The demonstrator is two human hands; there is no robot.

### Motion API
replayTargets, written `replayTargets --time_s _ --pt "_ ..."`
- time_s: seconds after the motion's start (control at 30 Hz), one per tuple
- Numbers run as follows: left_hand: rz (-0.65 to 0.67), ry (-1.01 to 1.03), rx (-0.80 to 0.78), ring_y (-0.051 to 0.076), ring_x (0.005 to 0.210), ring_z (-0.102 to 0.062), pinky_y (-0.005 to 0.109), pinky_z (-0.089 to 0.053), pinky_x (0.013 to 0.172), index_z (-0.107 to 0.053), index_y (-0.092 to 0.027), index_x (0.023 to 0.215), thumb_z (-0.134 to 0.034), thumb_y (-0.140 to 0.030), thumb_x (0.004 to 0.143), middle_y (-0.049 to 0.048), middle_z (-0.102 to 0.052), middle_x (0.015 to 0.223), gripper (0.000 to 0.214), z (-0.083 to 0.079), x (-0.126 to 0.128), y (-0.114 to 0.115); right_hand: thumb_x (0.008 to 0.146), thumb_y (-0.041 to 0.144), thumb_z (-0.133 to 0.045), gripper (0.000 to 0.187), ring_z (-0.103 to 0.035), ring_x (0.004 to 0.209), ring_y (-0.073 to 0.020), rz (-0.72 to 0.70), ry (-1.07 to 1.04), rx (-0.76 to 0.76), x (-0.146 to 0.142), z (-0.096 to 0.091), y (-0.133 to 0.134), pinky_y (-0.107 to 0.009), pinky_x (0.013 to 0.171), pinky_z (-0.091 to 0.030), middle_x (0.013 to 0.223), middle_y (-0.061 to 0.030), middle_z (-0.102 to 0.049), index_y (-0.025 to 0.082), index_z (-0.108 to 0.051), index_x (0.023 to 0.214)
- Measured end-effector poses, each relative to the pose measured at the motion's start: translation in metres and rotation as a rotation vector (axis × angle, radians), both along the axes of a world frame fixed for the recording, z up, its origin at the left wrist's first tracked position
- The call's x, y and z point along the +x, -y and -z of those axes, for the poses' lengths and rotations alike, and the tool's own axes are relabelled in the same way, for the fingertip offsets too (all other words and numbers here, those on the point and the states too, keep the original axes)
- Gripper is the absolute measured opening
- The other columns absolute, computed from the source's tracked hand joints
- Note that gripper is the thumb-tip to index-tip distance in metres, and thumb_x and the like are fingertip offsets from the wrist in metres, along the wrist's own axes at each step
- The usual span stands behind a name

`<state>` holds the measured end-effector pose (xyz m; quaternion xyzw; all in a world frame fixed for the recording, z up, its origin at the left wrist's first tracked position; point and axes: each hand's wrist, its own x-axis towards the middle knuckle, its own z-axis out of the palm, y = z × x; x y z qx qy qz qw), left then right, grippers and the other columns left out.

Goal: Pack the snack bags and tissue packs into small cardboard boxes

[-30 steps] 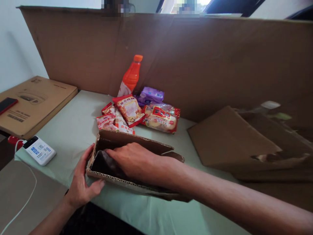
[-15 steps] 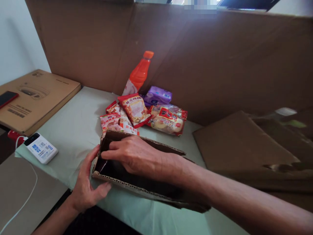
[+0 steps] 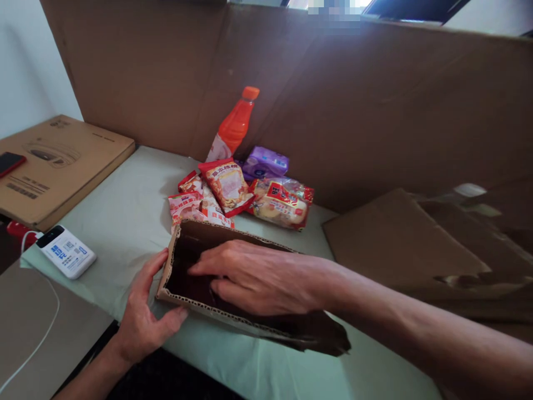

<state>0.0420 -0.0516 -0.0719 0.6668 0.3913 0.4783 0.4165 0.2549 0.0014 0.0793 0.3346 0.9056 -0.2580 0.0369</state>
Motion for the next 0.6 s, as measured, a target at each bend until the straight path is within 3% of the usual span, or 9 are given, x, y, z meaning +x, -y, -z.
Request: replayTargets --time_s 0.07,0.13,0.2,0.27,0.33,0.47,0.6 --pt "0.001 -0.001 -0.006 0.033 0.137 -0.050 0.055 -0.039 0.117 -0.043 -0.035 0.148 -0.073 -0.041 0.084 0.0075 -0.053 0.148 0.071 -0.001 0.000 0.000 0.101 0.019 -0.049 0.027 -0.060 0.069 -0.0132 0.047 -0.020 -0.186 0.002 -0.005 0.002 -0.025 0.067 -0.044 0.083 -0.0035 -0.073 0.015 -0.076 0.097" --pt "0.000 0.013 -0.008 0.032 0.136 -0.051 0.054 -0.040 0.117 -0.044 -0.036 0.147 -0.073 -0.041 0.085 0.0065 -0.054 0.147 0.069 -0.001 0.002 0.000 0.103 0.021 -0.046 0.031 -0.061 0.069 -0.0138 0.107 -0.010 -0.260 0.002 -0.004 0.002 -0.026 0.069 -0.045 0.084 -0.0040 -0.073 0.014 -0.075 0.101" --pt "-0.004 0.027 -0.002 0.031 0.136 -0.052 0.053 -0.040 0.117 -0.044 -0.037 0.147 -0.073 -0.041 0.085 0.0057 -0.054 0.147 0.068 0.000 0.002 0.000 0.100 0.016 -0.049 0.029 -0.064 0.079 -0.0157 0.191 0.002 -0.213 0.001 0.002 0.002 -0.027 0.075 -0.046 0.096 -0.0051 -0.075 0.016 -0.071 0.118" --pt "-0.011 0.030 0.017 0.031 0.138 -0.050 0.052 -0.039 0.118 -0.044 -0.037 0.147 -0.072 -0.041 0.085 0.0060 -0.052 0.149 0.068 0.002 0.003 0.000 0.094 0.011 -0.056 0.040 -0.067 0.093 -0.0187 0.290 0.020 -0.146 0.000 0.010 0.002 -0.029 0.081 -0.046 0.112 -0.0072 -0.074 0.018 -0.063 0.132" --pt "-0.017 0.017 0.051 0.031 0.142 -0.046 0.053 -0.037 0.119 -0.044 -0.034 0.148 -0.072 -0.039 0.085 0.0073 -0.049 0.153 0.068 0.005 0.003 0.001 0.092 0.009 -0.055 0.037 -0.067 0.097 -0.0202 0.337 0.064 -0.140 0.001 0.019 0.001 -0.030 0.083 -0.047 0.114 -0.0083 -0.074 0.016 -0.065 0.127" --pt "-0.028 -0.016 0.158 0.031 0.146 -0.041 0.050 -0.036 0.121 -0.043 -0.029 0.150 -0.070 -0.031 0.086 0.0104 -0.044 0.157 0.069 0.010 0.001 0.000 0.090 0.003 -0.051 0.034 -0.068 0.088 -0.0170 0.234 0.119 -0.152 0.005 0.037 -0.003 -0.027 0.078 -0.046 0.101 -0.0051 -0.076 0.018 -0.074 0.109" --pt "-0.017 -0.107 0.284 0.030 0.144 -0.045 0.049 -0.039 0.119 -0.043 -0.025 0.150 -0.068 -0.026 0.087 0.0121 -0.045 0.156 0.068 0.007 -0.002 -0.002 0.089 0.002 -0.053 0.036 -0.069 0.084 -0.0178 0.153 0.209 0.039 0.001 0.045 -0.004 -0.026 0.064 -0.042 0.104 -0.0079 -0.075 0.020 -0.077 0.108"
